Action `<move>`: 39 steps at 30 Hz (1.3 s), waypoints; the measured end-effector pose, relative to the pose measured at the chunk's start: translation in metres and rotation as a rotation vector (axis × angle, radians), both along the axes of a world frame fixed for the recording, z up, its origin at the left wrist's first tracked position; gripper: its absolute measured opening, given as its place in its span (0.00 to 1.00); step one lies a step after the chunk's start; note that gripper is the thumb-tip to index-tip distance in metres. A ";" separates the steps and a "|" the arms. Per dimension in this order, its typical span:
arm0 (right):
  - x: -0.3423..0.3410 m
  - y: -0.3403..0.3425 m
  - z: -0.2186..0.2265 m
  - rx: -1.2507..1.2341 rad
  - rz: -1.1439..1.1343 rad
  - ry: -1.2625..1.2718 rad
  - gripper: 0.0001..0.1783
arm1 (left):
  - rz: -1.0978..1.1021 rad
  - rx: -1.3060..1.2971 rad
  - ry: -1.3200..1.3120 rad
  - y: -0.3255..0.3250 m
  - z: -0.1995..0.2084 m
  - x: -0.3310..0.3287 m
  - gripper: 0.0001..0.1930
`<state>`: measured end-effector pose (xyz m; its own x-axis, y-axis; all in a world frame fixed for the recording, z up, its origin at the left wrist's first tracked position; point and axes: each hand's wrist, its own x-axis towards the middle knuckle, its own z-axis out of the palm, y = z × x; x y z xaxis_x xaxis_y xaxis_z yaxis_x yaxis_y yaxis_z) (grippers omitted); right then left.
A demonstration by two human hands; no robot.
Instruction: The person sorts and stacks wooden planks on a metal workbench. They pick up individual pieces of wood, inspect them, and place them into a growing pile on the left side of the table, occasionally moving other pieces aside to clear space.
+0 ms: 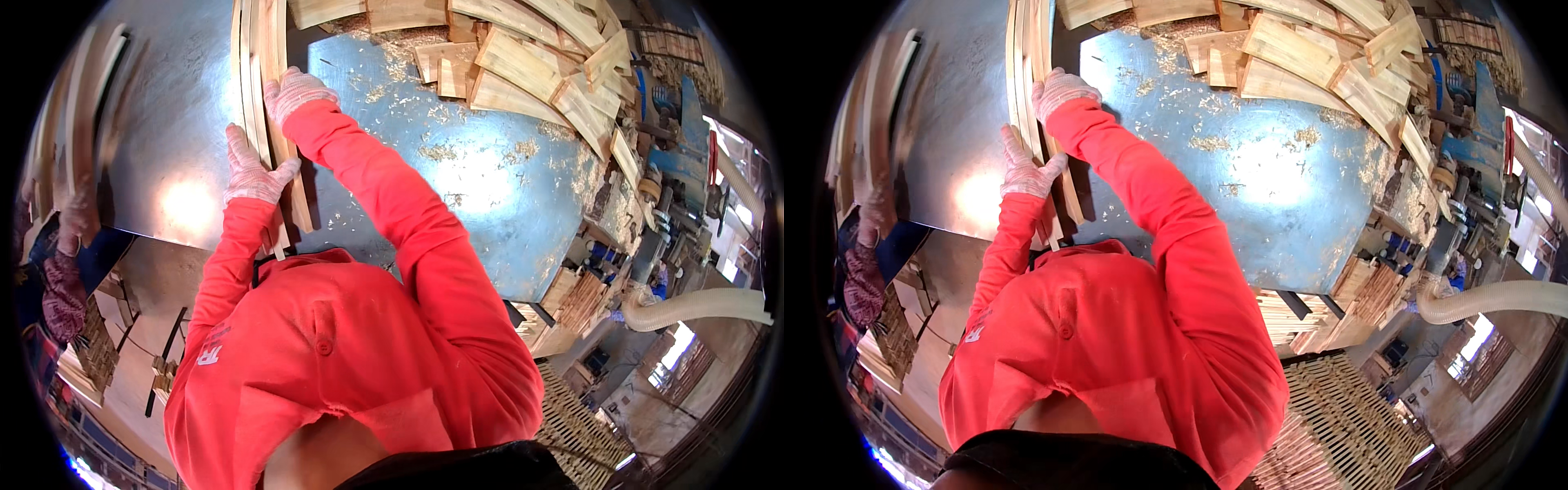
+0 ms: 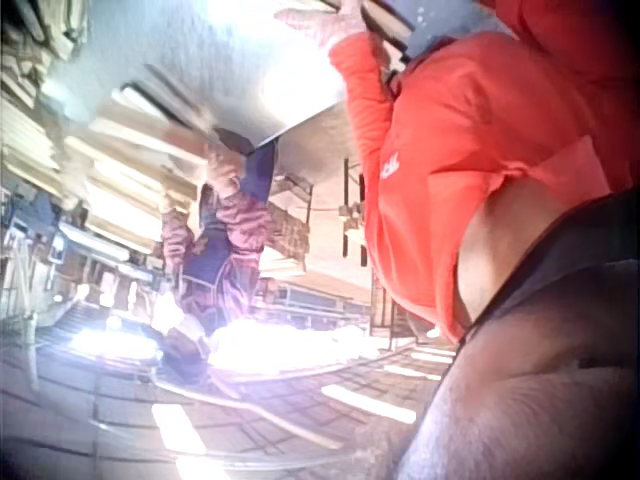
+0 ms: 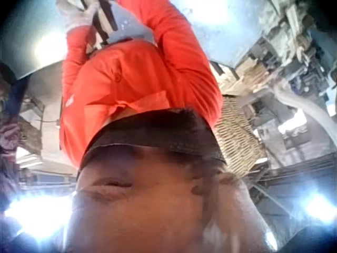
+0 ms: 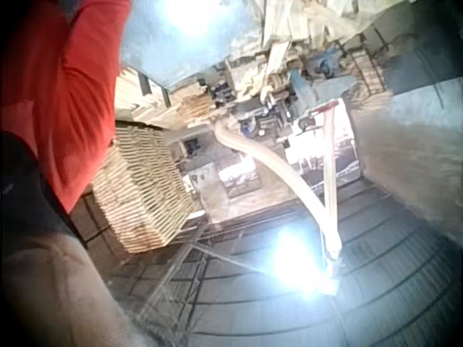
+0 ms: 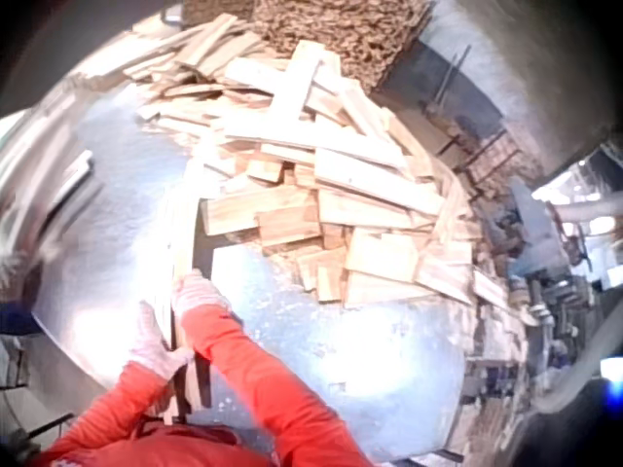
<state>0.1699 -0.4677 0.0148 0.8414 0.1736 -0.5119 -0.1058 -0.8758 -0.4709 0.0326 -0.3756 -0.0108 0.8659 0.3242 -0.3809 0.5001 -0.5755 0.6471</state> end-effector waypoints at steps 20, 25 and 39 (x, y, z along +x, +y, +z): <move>0.060 -0.255 -0.008 -0.594 0.174 -0.703 0.55 | -0.016 0.427 -0.043 0.173 0.009 -0.047 0.50; 0.107 -0.301 -0.010 -0.622 0.247 -0.633 0.63 | -0.064 0.543 0.016 0.216 -0.001 -0.058 0.46; 0.004 -0.082 0.209 0.141 0.159 -0.410 0.72 | -0.360 -0.426 -0.448 -0.140 0.061 0.058 0.43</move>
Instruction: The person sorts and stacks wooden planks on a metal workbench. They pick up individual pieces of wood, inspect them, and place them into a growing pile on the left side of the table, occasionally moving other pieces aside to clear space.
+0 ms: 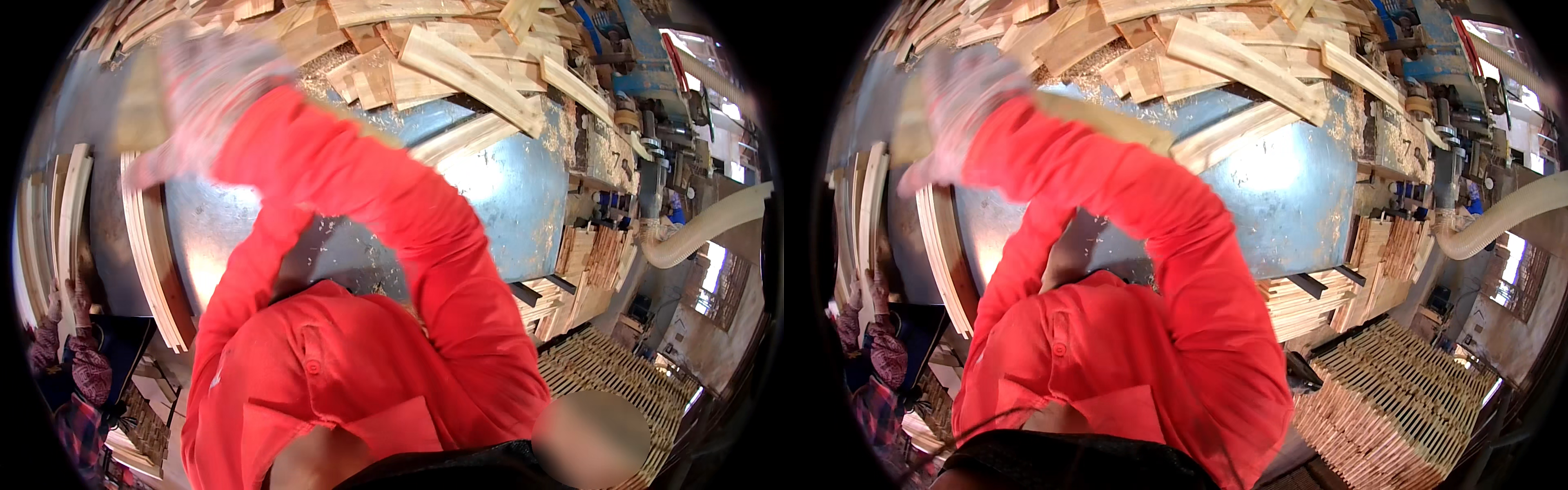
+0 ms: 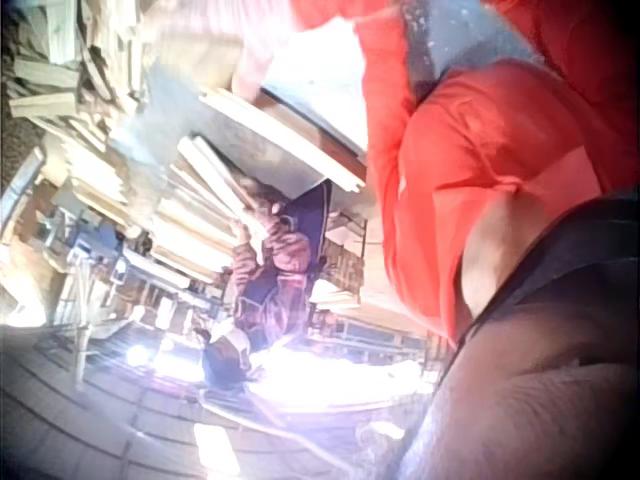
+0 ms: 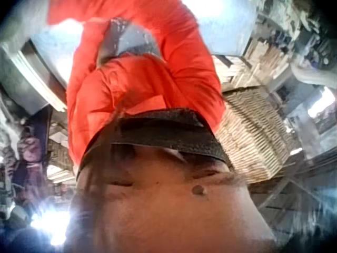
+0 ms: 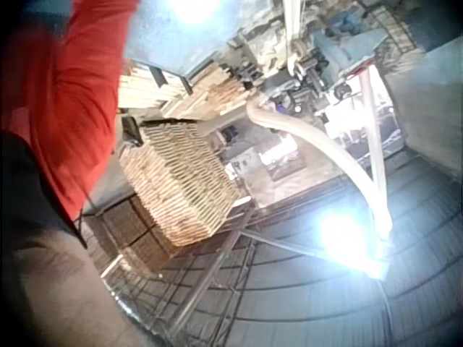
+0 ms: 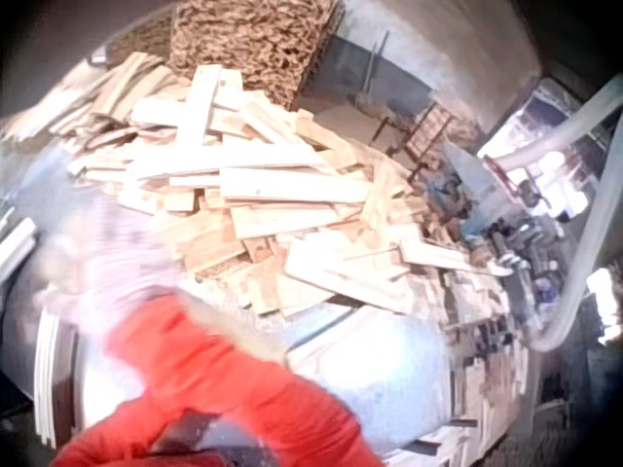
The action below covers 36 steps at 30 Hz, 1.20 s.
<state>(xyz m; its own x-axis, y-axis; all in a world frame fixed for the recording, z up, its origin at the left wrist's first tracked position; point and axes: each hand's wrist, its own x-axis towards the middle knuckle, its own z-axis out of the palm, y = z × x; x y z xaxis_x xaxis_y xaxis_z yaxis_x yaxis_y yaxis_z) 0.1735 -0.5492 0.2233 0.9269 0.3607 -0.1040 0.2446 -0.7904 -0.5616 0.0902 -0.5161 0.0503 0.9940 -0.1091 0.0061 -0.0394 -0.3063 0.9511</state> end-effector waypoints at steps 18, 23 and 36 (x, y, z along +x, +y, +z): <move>-0.003 -0.370 -0.224 -0.898 -0.405 0.100 0.54 | -0.089 0.691 0.462 0.162 -0.086 -0.061 0.25; -0.091 -0.361 -0.240 -0.842 0.213 0.108 0.56 | 0.055 0.732 0.675 0.140 -0.088 -0.141 0.26; -0.065 -0.212 -0.194 -0.271 0.207 0.441 0.62 | 0.214 1.148 0.650 0.248 -0.060 -0.111 0.28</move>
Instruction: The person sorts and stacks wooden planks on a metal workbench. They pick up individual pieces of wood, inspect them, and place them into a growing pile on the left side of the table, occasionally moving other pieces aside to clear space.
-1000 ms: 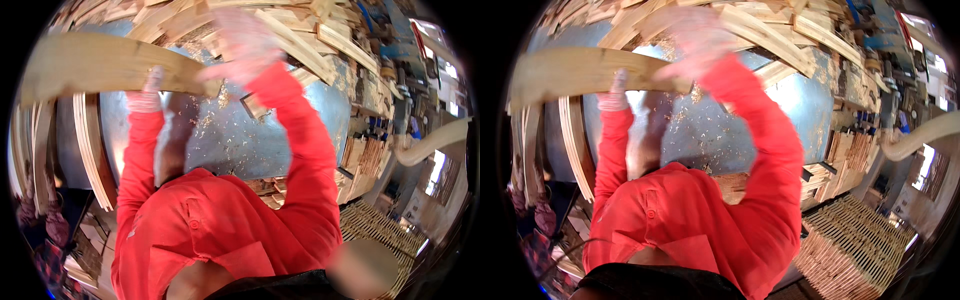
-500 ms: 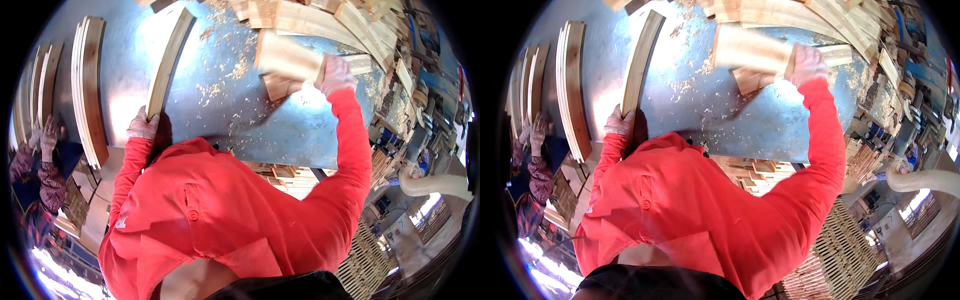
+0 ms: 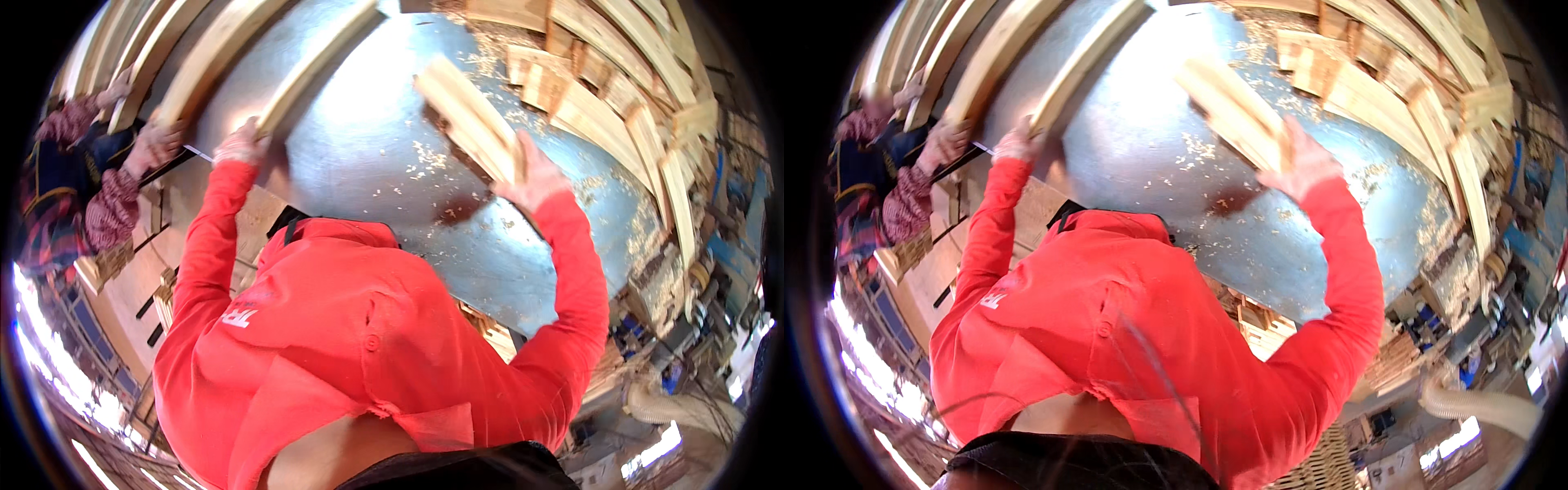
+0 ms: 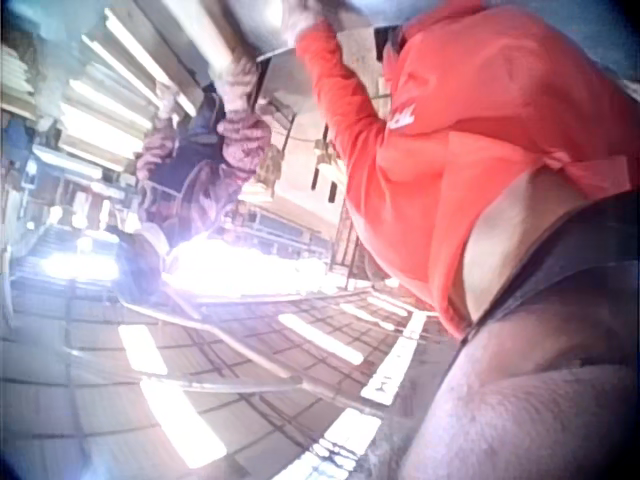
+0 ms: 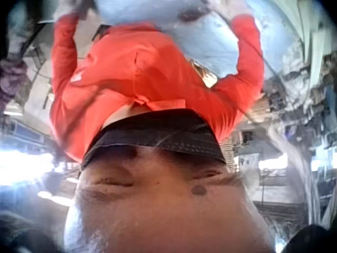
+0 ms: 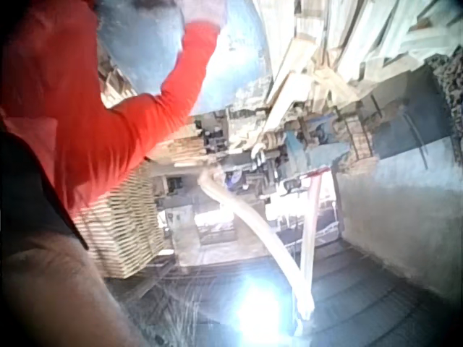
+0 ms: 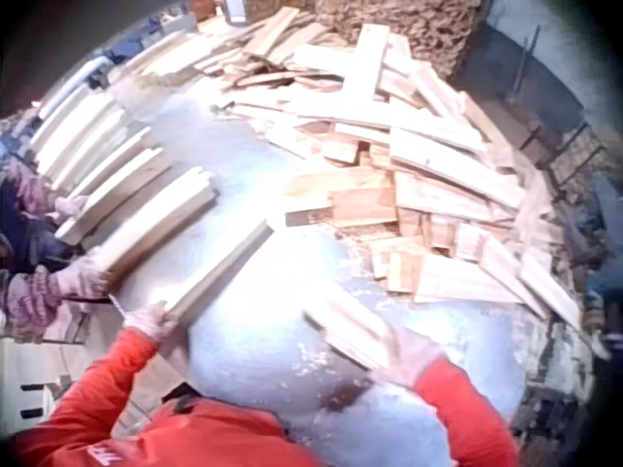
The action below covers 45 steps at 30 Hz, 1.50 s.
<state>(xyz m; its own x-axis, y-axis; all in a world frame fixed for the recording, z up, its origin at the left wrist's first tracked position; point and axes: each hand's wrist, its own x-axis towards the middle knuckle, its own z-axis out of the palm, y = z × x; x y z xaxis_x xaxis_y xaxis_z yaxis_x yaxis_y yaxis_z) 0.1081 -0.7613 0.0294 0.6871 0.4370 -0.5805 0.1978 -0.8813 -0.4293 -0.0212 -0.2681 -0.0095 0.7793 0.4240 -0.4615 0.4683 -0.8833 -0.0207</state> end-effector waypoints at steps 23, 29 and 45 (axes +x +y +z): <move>0.121 0.226 -0.071 0.780 -0.998 0.145 0.42 | 0.621 -1.556 -0.133 -0.107 -0.054 0.004 0.32; 0.081 0.281 -0.054 0.612 -0.842 0.064 0.43 | 0.525 -0.931 -0.282 -0.057 -0.051 0.015 0.42; 0.113 -0.083 -0.015 -0.842 0.219 -0.518 0.69 | 0.234 -0.200 -0.393 0.032 -0.031 -0.045 0.30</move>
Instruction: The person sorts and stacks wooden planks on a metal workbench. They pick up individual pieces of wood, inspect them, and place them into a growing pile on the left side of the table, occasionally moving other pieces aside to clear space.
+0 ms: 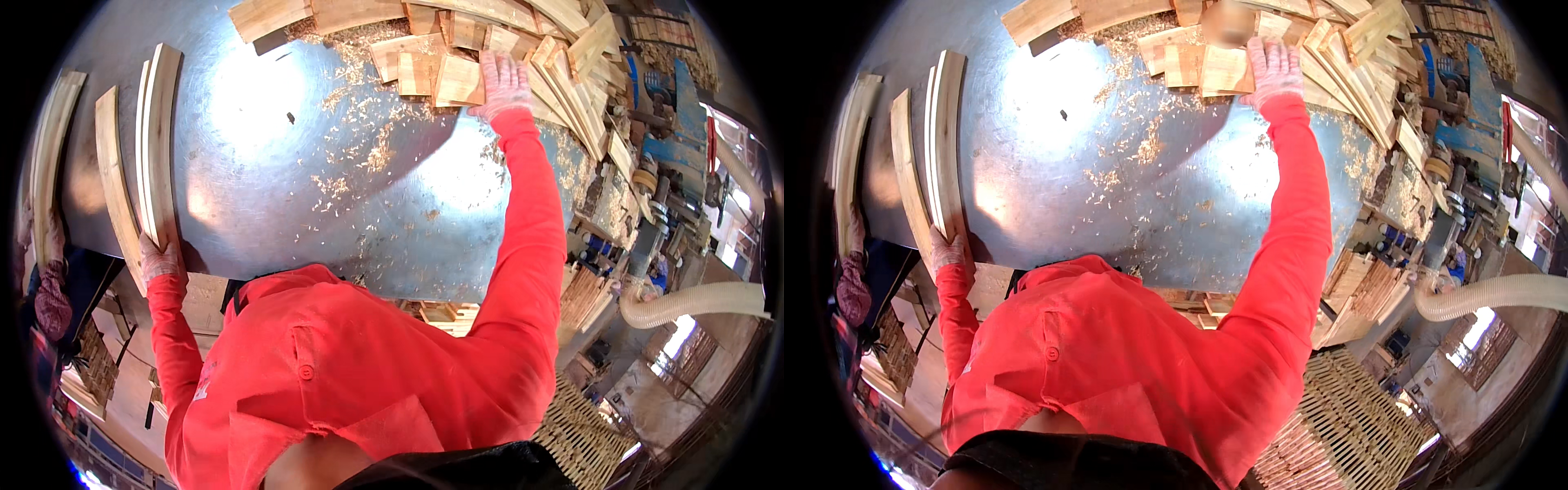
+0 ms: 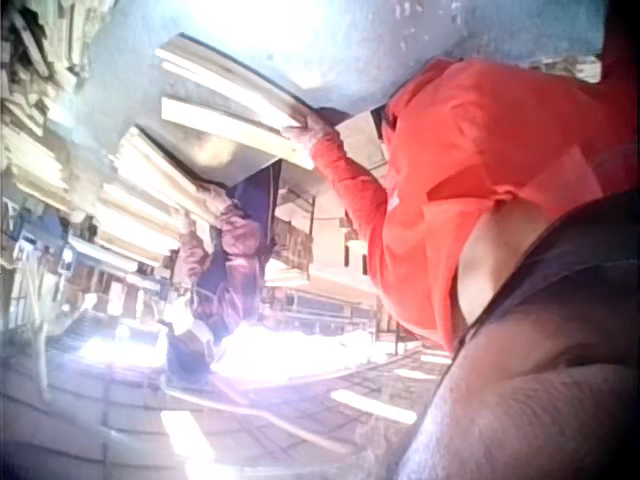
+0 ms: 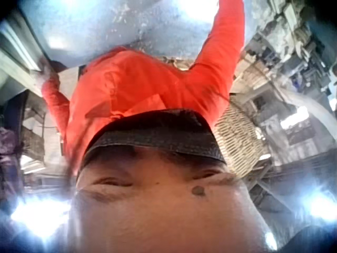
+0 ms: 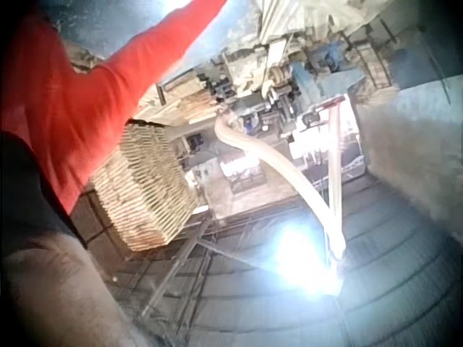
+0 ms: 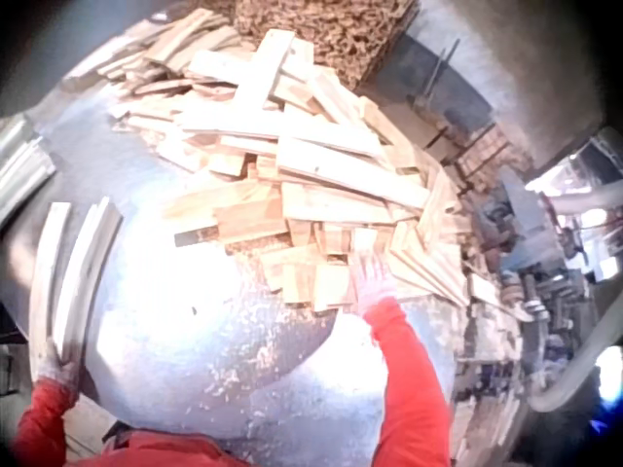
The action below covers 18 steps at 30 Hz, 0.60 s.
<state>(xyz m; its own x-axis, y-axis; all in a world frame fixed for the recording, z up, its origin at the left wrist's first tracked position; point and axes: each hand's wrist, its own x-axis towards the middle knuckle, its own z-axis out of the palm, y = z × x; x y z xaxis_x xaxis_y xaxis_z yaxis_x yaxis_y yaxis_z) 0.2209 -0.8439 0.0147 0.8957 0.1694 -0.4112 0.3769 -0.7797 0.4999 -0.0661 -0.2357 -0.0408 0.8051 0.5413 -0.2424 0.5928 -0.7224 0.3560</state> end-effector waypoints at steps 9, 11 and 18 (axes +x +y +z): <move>0.000 -0.015 -0.044 0.409 0.213 -0.218 0.62 | -0.017 0.323 0.098 -0.012 0.001 0.003 0.39; -0.007 0.011 0.003 0.486 0.156 -0.139 0.61 | -0.184 0.529 -0.078 -0.012 0.009 0.001 0.42; -0.003 0.092 0.161 1.207 0.093 0.251 0.48 | -0.218 -0.184 -0.451 -0.162 0.056 0.073 0.49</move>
<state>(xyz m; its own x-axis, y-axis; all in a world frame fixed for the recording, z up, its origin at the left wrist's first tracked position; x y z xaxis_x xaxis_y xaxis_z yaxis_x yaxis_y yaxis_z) 0.2181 -0.7523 0.1760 0.7789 0.6181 -0.1062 0.4372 -0.6564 -0.6148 0.0064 -0.3982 0.0154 0.9404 0.3308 0.0784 0.1946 -0.7131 0.6735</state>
